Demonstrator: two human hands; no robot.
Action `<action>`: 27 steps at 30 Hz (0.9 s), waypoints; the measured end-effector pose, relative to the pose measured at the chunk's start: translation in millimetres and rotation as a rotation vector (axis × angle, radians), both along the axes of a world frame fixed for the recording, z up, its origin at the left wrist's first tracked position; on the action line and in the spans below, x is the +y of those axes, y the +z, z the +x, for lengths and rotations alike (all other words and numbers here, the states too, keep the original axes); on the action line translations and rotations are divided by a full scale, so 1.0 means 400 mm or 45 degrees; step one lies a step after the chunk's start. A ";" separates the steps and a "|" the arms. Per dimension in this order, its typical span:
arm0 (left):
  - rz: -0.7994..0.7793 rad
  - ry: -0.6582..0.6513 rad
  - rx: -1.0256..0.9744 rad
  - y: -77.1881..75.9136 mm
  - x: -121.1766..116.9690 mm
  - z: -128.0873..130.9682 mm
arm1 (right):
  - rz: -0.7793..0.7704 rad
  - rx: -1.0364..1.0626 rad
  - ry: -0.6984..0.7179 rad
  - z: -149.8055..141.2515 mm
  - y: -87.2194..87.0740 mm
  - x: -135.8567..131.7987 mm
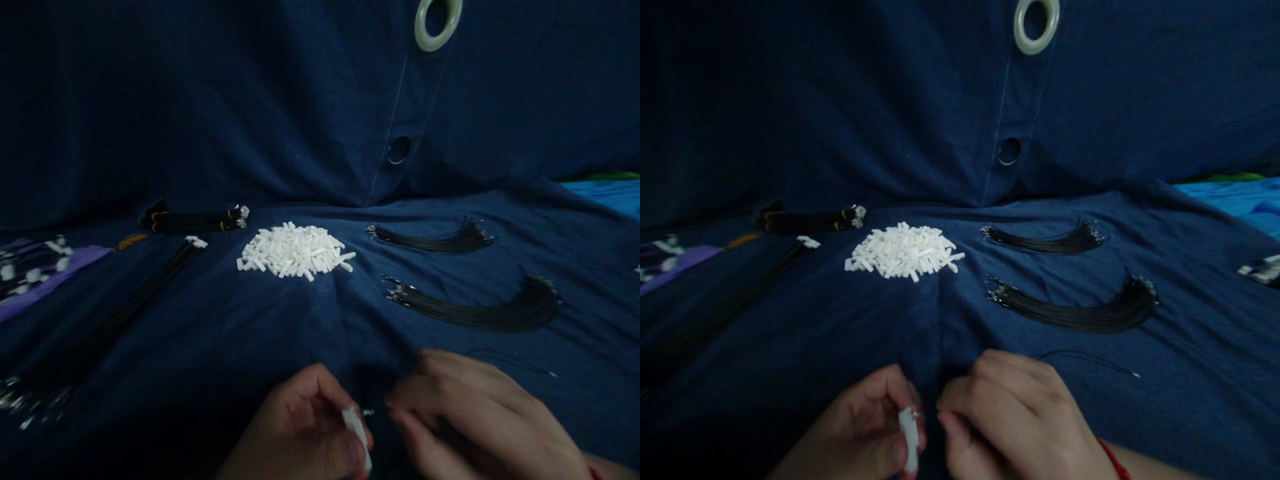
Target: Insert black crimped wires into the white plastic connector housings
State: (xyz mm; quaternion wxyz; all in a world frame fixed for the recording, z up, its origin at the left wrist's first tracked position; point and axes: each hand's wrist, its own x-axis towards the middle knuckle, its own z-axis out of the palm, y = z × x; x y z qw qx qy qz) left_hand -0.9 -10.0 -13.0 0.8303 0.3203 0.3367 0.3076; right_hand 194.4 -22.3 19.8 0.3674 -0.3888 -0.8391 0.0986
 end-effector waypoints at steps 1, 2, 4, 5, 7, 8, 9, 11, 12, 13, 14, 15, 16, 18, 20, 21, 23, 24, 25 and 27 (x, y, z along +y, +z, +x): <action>0.005 0.001 -0.013 -0.001 -0.001 0.000 | -0.002 0.003 -0.005 -0.001 0.003 -0.002; 0.010 0.004 -0.025 -0.003 -0.002 -0.001 | -0.022 0.006 -0.007 -0.003 0.006 -0.003; 0.020 0.011 -0.027 -0.006 -0.003 -0.003 | -0.096 0.023 -0.008 -0.008 0.015 -0.005; 0.024 0.010 -0.021 -0.008 -0.004 -0.003 | -0.140 0.041 -0.006 -0.011 0.020 -0.005; 0.019 -0.004 -0.011 -0.010 -0.002 -0.004 | -0.223 0.083 0.010 -0.016 0.027 -0.003; 0.014 -0.017 -0.019 -0.011 0.000 -0.004 | -0.265 0.094 0.018 -0.018 0.029 -0.002; 0.011 -0.026 -0.028 -0.013 0.002 -0.003 | -0.302 0.102 0.026 -0.020 0.031 -0.001; 0.015 -0.048 -0.044 -0.015 0.007 -0.001 | -0.360 0.103 0.036 -0.021 0.031 0.002; 0.016 -0.061 -0.047 -0.015 0.009 0.000 | -0.382 0.097 0.047 -0.021 0.030 0.002; 0.018 -0.067 -0.054 -0.014 0.009 0.001 | -0.398 0.090 0.058 -0.020 0.030 0.003; 0.020 -0.064 -0.057 -0.013 0.008 0.001 | -0.407 0.087 0.069 -0.019 0.030 0.003; 0.020 -0.060 -0.058 -0.011 0.006 0.000 | -0.409 0.088 0.079 -0.018 0.030 0.003; 0.017 -0.044 -0.056 -0.009 0.003 0.000 | -0.406 0.090 0.082 -0.017 0.031 0.002; -0.003 -0.015 -0.025 -0.005 -0.001 -0.002 | -0.392 0.092 0.075 -0.015 0.032 0.001; -0.009 -0.030 0.001 -0.003 -0.002 -0.003 | -0.372 0.082 0.067 -0.015 0.032 0.000; -0.007 -0.038 0.006 -0.004 -0.001 -0.003 | -0.363 0.075 0.064 -0.016 0.031 0.000; -0.001 -0.050 0.001 -0.006 0.000 -0.003 | -0.354 0.063 0.054 -0.018 0.030 0.000; 0.000 -0.055 -0.008 -0.007 0.001 -0.002 | -0.350 0.057 0.046 -0.019 0.030 0.000; -0.005 -0.057 -0.007 -0.008 0.002 -0.002 | -0.338 0.056 0.039 -0.020 0.029 0.001; -0.004 -0.072 -0.006 -0.008 0.002 -0.001 | -0.302 0.047 0.020 -0.020 0.028 0.000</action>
